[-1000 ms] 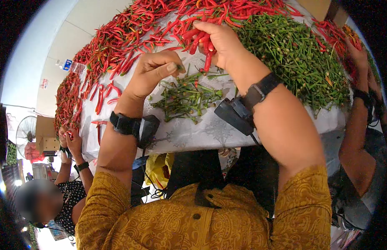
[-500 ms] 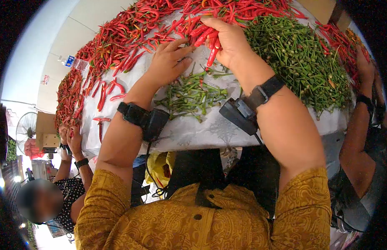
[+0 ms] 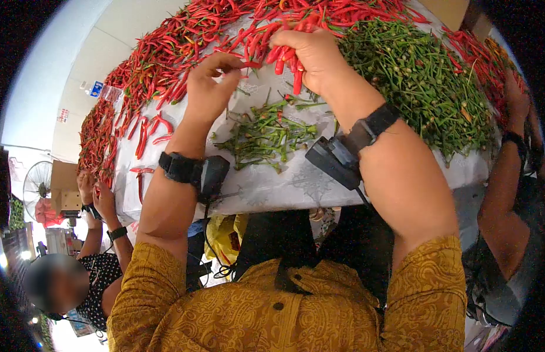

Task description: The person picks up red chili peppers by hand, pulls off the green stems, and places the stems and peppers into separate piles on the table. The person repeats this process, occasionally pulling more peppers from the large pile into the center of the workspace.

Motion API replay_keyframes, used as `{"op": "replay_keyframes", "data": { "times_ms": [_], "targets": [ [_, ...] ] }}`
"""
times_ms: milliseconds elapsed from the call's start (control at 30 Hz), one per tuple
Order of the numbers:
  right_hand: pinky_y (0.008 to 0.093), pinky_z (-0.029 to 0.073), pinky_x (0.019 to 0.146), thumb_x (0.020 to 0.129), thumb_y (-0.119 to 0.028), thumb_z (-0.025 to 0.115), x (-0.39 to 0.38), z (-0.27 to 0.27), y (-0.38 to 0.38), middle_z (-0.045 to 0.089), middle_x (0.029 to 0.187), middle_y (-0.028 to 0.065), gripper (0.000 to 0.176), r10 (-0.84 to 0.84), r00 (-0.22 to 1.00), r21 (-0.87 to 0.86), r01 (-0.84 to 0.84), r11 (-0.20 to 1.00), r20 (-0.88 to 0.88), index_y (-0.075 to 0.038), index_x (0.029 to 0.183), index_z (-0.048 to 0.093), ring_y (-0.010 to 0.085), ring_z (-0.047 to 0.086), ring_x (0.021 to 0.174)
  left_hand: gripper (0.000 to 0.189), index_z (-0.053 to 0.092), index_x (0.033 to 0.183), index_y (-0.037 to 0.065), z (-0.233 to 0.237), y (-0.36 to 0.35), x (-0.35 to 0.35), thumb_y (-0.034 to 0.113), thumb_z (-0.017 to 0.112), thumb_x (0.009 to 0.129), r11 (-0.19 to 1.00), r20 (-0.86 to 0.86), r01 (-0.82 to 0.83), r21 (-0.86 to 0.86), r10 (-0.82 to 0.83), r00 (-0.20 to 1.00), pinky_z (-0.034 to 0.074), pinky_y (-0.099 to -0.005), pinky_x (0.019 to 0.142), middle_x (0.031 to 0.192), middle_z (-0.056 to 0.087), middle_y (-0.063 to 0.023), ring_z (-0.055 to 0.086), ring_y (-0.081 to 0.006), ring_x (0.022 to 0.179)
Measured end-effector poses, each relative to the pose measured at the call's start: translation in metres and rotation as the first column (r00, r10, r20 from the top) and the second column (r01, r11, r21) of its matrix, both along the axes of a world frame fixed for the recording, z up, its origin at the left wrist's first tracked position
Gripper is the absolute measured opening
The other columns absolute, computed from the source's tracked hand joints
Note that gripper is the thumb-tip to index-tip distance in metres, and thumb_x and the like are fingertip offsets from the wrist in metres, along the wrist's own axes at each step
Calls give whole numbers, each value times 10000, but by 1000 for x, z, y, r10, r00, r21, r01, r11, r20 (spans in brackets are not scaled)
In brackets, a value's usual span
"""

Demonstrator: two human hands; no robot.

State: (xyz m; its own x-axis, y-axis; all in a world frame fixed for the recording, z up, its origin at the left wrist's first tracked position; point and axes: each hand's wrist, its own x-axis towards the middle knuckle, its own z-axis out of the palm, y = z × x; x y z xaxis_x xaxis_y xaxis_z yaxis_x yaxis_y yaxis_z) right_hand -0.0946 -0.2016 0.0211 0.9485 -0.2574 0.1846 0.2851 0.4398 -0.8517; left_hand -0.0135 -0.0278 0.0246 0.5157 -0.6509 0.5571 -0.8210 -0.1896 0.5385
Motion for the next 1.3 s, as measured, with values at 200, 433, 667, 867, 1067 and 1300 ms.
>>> {"op": "replay_keyframes", "data": {
  "times_ms": [200, 433, 667, 867, 1067, 1300],
  "targets": [
    [214, 449, 544, 686, -70, 643, 2, 1, 21, 597, 764, 47, 261, 9, 1000, -285, -16, 958, -28, -16, 934, 586, 100, 563, 634, 155, 565, 909, -35, 4, 2, -4, -12, 557, 756, 932, -266, 80, -355, -183, 946, 427, -229, 748, 889, 580, -54, 534, -109, 826],
    [224, 439, 468, 718, -130, 662, 2, -2, 24, 596, 760, 50, 246, -2, 999, -271, 15, 963, 49, -24, 922, 575, 104, 558, 573, 218, 585, 955, 17, 11, -9, -15, 79, 630, 751, 828, -291, 138, -543, -340, 894, 434, -219, 644, 811, 589, -34, 538, -97, 747],
    [239, 443, 483, 722, -108, 648, 4, -3, 18, 595, 687, 46, 105, -56, 998, 89, 56, 994, -2, -34, 778, 599, 114, 562, 569, 200, 619, 890, -27, -3, -3, -2, 148, 594, 797, 998, -408, 42, -50, -59, 911, 441, -227, 663, 732, 617, -41, 550, -90, 696],
    [235, 444, 479, 725, -102, 640, -2, 3, 20, 590, 652, 46, 92, -15, 1000, 68, 16, 998, -10, -38, 780, 601, 112, 566, 564, 178, 609, 890, -13, -4, -1, -2, 142, 575, 809, 994, -365, 99, 46, -76, 928, 422, -216, 617, 696, 578, -11, 521, -81, 656],
    [236, 455, 393, 736, -138, 628, 2, -2, 17, 566, 621, 53, 133, 61, 998, 108, -57, 993, -32, -35, 787, 562, 108, 542, 473, 141, 593, 868, -15, -1, 1, -4, 110, 555, 817, 953, -329, 302, -17, -290, 899, 403, -214, 587, 690, 542, -2, 486, -69, 643],
    [238, 465, 401, 739, -156, 612, 1, 0, 16, 562, 593, 63, 140, 133, 988, 162, -120, 980, -76, -25, 738, 563, 122, 541, 456, 101, 590, 834, -23, 4, 3, -8, 67, 549, 812, 929, -355, 361, -83, -366, 860, 385, -214, 562, 693, 532, -12, 465, -73, 625]
  ]
}}
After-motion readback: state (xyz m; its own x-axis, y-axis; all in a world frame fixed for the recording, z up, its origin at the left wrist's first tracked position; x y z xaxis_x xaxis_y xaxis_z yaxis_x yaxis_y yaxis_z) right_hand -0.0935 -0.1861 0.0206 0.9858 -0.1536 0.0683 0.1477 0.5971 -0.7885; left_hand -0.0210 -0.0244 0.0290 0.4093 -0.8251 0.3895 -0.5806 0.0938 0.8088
